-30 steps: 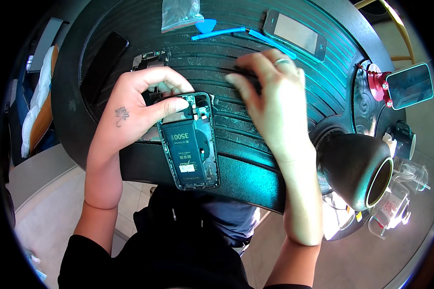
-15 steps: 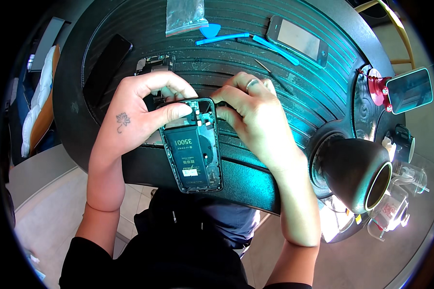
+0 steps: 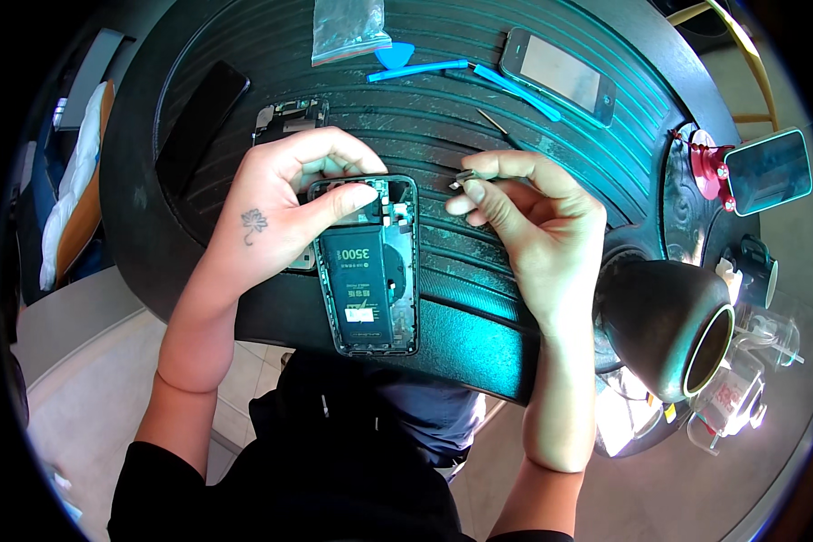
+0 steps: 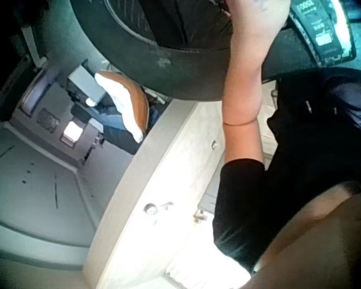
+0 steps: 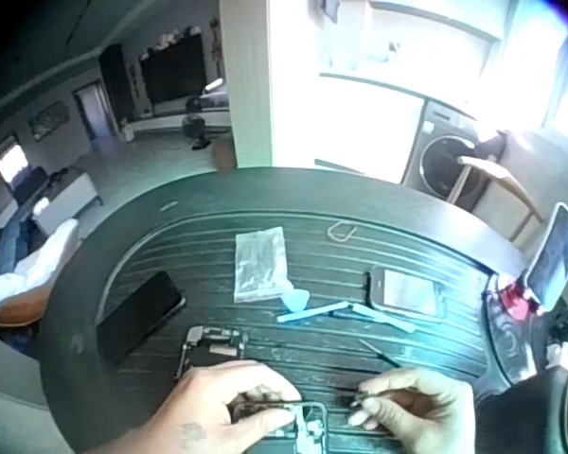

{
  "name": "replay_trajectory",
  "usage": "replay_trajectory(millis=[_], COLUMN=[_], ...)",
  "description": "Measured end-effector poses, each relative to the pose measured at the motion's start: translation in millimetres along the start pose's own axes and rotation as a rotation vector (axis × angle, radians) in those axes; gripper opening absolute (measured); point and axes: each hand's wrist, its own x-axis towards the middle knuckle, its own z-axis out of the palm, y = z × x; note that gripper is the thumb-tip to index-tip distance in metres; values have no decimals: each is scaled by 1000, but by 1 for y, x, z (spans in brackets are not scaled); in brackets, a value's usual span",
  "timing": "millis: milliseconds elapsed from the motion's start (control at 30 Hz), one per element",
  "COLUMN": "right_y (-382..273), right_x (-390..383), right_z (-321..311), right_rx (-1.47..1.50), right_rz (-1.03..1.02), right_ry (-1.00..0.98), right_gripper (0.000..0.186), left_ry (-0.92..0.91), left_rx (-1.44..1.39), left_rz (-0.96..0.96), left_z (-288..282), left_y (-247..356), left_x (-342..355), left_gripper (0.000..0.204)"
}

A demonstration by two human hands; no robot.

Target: The person disassembles a smartphone on a workbench, removes the battery and internal components, and uses a screwdriver and plastic pry tool to separate parts. The person then reassembles the phone by reconnecting cables and securing components.

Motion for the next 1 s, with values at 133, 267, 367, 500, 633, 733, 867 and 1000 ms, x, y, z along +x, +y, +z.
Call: replay_trajectory(millis=[133, 267, 367, 500, 633, 733, 867, 1000], right_y=[4, 3, 4, 3, 0, 0, 11, 12], right_x=[-2, -5, -6, -9, -10, -13, -13, -12], right_z=[2, 10, 10, 10, 14, 19, 19, 28], right_rx=[112, 124, 85, 117, 89, -110, -327, -349], right_rz=[-9, -55, -96, -45, -46, -104, -288, -330], right_ry=[-21, 5, -43, -76, -24, 46, 90, 92], right_gripper=[22, 24, 26, 26, 21, 21, 23, 24], left_ry=[4, 6, 11, 7, 16, 15, 12, 12], left_rx=[17, 15, 30, 45, 3, -4, -8, -16], left_rz=[3, 0, 17, 51, 42, 48, 48, 40], left_z=[5, 7, 7, 6, 8, 7, 8, 9], left_y=[-7, -5, -4, -2, -1, -2, -1, 0], left_x=[1, 0, -1, -2, -3, -3, -3, -4], left_gripper=[17, 18, 17, 17, 18, 19, 19, 18])
